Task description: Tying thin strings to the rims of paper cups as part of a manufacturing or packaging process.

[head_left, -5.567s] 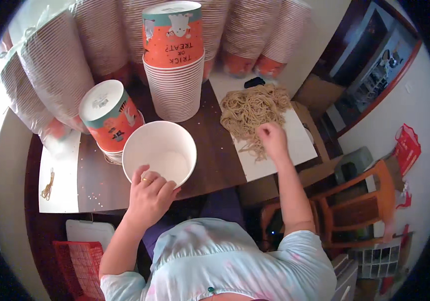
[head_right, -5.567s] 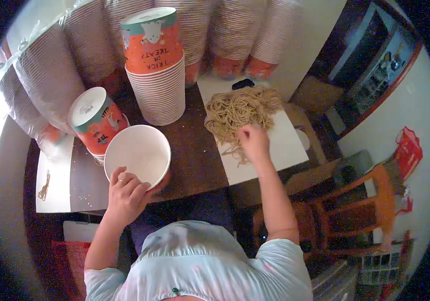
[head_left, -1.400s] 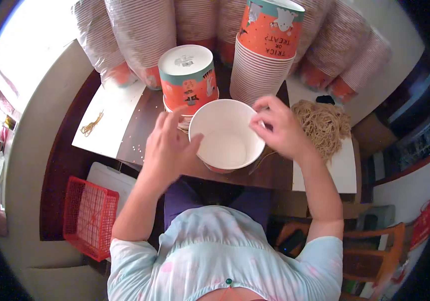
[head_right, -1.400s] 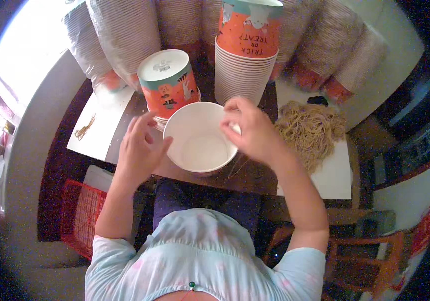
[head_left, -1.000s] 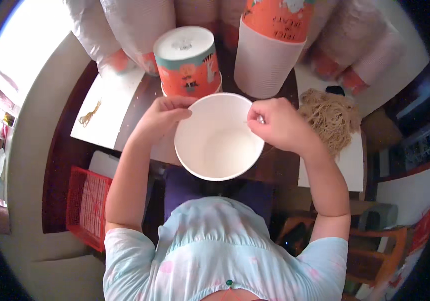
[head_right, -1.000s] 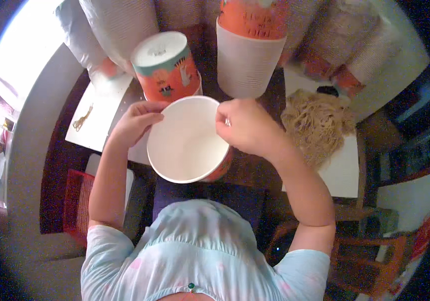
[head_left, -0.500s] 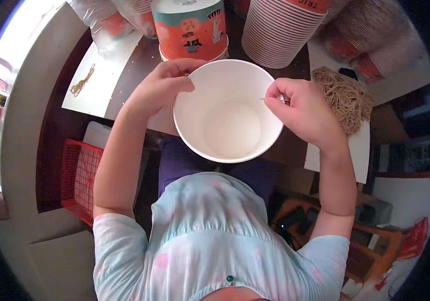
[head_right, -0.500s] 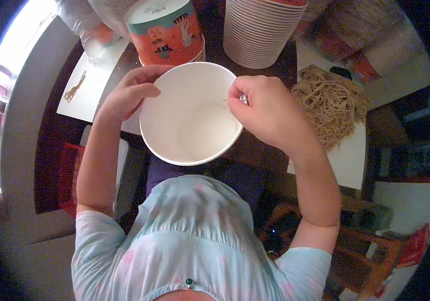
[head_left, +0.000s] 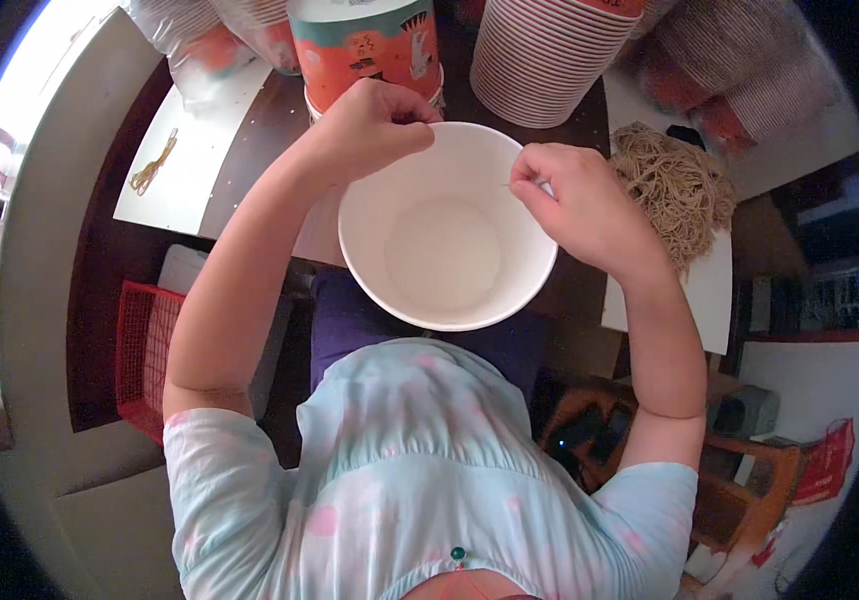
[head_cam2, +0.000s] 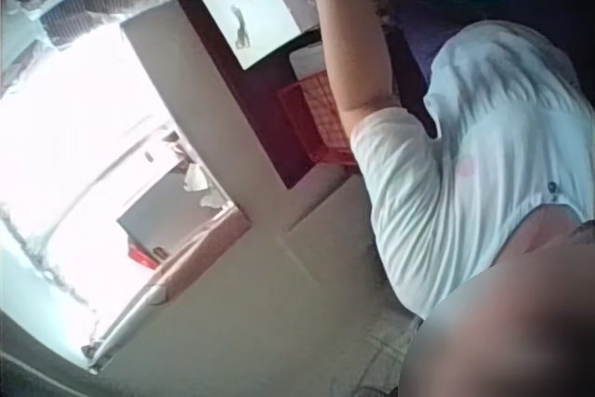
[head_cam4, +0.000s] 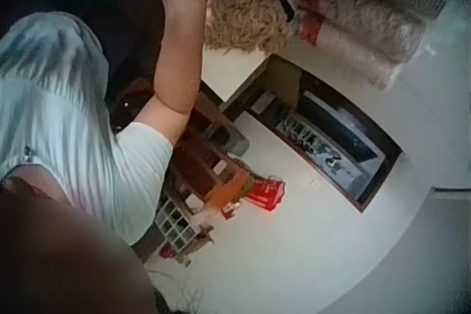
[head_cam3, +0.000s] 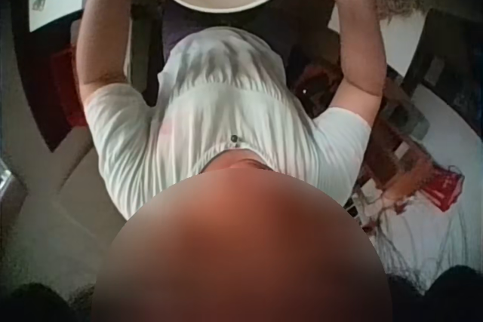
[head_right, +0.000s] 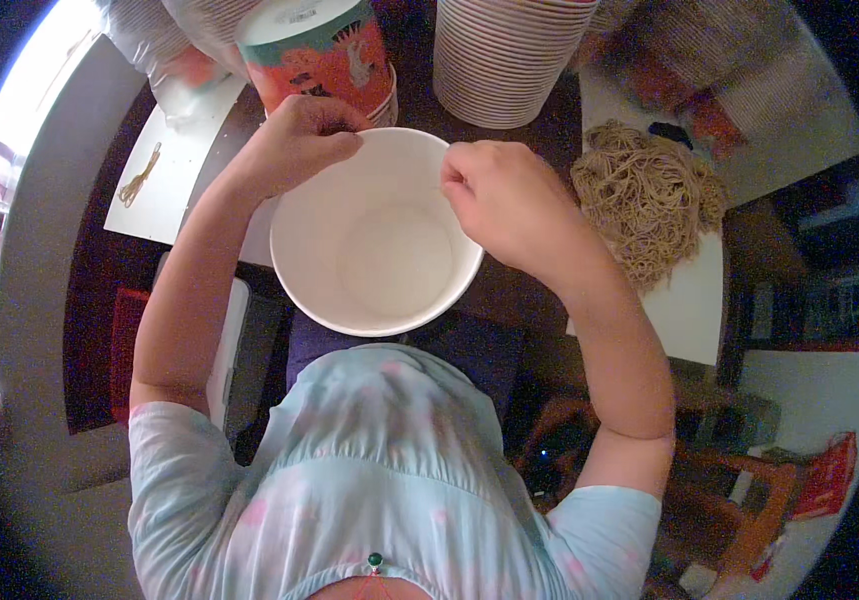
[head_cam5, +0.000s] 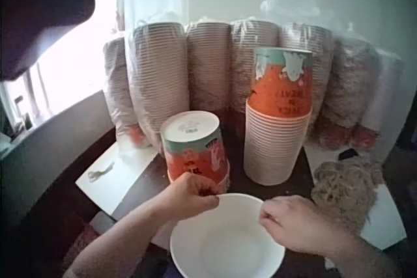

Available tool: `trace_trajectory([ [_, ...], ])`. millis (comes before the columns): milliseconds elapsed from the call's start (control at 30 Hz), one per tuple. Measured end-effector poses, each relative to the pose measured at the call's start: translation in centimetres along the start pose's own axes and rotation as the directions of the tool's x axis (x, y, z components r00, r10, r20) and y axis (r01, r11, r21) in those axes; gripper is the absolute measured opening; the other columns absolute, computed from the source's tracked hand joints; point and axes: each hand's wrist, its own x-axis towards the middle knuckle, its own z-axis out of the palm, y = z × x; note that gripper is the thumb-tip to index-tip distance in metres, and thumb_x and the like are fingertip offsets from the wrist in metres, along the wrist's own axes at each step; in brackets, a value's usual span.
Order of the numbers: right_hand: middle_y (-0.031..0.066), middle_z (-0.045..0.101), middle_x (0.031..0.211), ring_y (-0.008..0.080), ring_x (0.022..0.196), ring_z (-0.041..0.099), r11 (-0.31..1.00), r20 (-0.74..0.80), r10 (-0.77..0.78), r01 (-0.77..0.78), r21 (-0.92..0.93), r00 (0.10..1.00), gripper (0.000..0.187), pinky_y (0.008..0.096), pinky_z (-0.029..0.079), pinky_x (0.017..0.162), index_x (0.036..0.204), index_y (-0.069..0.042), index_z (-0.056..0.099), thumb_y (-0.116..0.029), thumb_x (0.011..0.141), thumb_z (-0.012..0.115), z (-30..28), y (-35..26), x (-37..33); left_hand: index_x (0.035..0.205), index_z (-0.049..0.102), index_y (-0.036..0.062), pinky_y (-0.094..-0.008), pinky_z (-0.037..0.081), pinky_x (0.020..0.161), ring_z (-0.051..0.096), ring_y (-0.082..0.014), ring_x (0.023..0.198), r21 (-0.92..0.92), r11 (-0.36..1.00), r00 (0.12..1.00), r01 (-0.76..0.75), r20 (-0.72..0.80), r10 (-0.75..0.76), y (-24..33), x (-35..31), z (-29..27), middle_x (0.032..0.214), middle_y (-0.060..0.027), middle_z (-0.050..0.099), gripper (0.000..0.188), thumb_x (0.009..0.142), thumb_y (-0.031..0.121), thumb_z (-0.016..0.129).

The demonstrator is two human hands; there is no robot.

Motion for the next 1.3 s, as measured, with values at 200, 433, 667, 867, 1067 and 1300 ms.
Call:
trace_trajectory([
  [200,0.017,0.062,0.077,0.0307,0.073,0.062,1.0,-0.003,0.014,-0.014,-0.025,1.0,0.015,0.0378,0.047,0.066,0.084,0.003,0.06,-0.012,0.08,0.059,0.1,0.1,0.2,0.089,0.066,-0.0042,-0.0247,0.048,0.063,0.057,-0.0091,0.066,-0.111,0.993,0.996,-0.045,0.074,0.053,-0.8,0.3,-0.1,0.073,-0.0042,0.064,0.022,0.076,0.011,0.057],
  [433,0.017,0.062,0.077,0.0313,0.075,0.062,0.999,0.021,-0.005,0.006,-0.037,1.0,0.015,0.0386,0.048,0.068,0.083,0.002,0.06,-0.012,0.079,0.059,0.1,0.5,0.8,0.085,0.066,-0.0051,-0.0241,0.046,0.058,0.056,-0.0081,0.063,-0.115,0.993,0.996,-0.026,0.078,0.035,-0.4,0.0,0.2,0.069,-0.0035,0.062,0.02,0.075,0.011,0.06],
  [667,0.0161,0.062,0.077,0.0313,0.076,0.062,0.997,0.09,-0.046,0.052,-0.063,0.995,0.014,0.0385,0.049,0.068,0.082,0.002,0.06,-0.012,0.078,0.059,-0.2,0.6,1.6,0.072,0.065,-0.0045,-0.0247,0.045,0.053,0.054,-0.0079,0.056,-0.025,0.999,0.999,0.042,-0.004,-0.042,0.8,-0.6,0.1,0.06,-0.0018,0.06,0.019,0.071,0.014,0.064],
  [867,0.0152,0.062,0.078,0.0315,0.075,0.062,0.993,0.097,-0.066,0.075,-0.089,0.993,0.012,0.0393,0.048,0.068,0.081,0.001,0.059,-0.011,0.078,0.059,-0.2,0.8,1.9,0.072,0.066,-0.0031,-0.0264,0.046,0.053,0.055,-0.0103,0.054,0.072,0.996,0.999,0.043,-0.001,-0.043,1.0,-0.5,0.1,0.058,-0.0063,0.059,0.02,0.068,0.017,0.066],
  [1067,0.0148,0.062,0.078,0.0315,0.076,0.061,0.992,0.1,-0.061,0.072,-0.104,0.993,0.011,0.0395,0.048,0.068,0.081,0.0,0.059,-0.011,0.078,0.06,-0.3,0.5,2.0,0.076,0.067,-0.0035,-0.0329,0.05,0.057,0.063,-0.0188,0.059,0.301,0.952,0.996,0.055,-0.077,-0.033,1.7,-1.0,0.9,0.064,-0.0138,0.064,0.023,0.066,0.018,0.067],
  [1300,0.0134,0.058,0.079,0.0324,0.075,0.059,0.969,0.028,-0.191,0.193,-0.156,0.981,0.009,0.0391,0.048,0.067,0.081,-0.001,0.057,-0.01,0.079,0.059,0.1,1.7,2.3,0.082,0.068,-0.0038,-0.0335,0.051,0.06,0.065,-0.0217,0.062,0.121,0.993,0.995,-0.014,-0.1,0.027,1.6,-2.5,0.9,0.068,-0.0178,0.065,0.025,0.068,0.017,0.064],
])
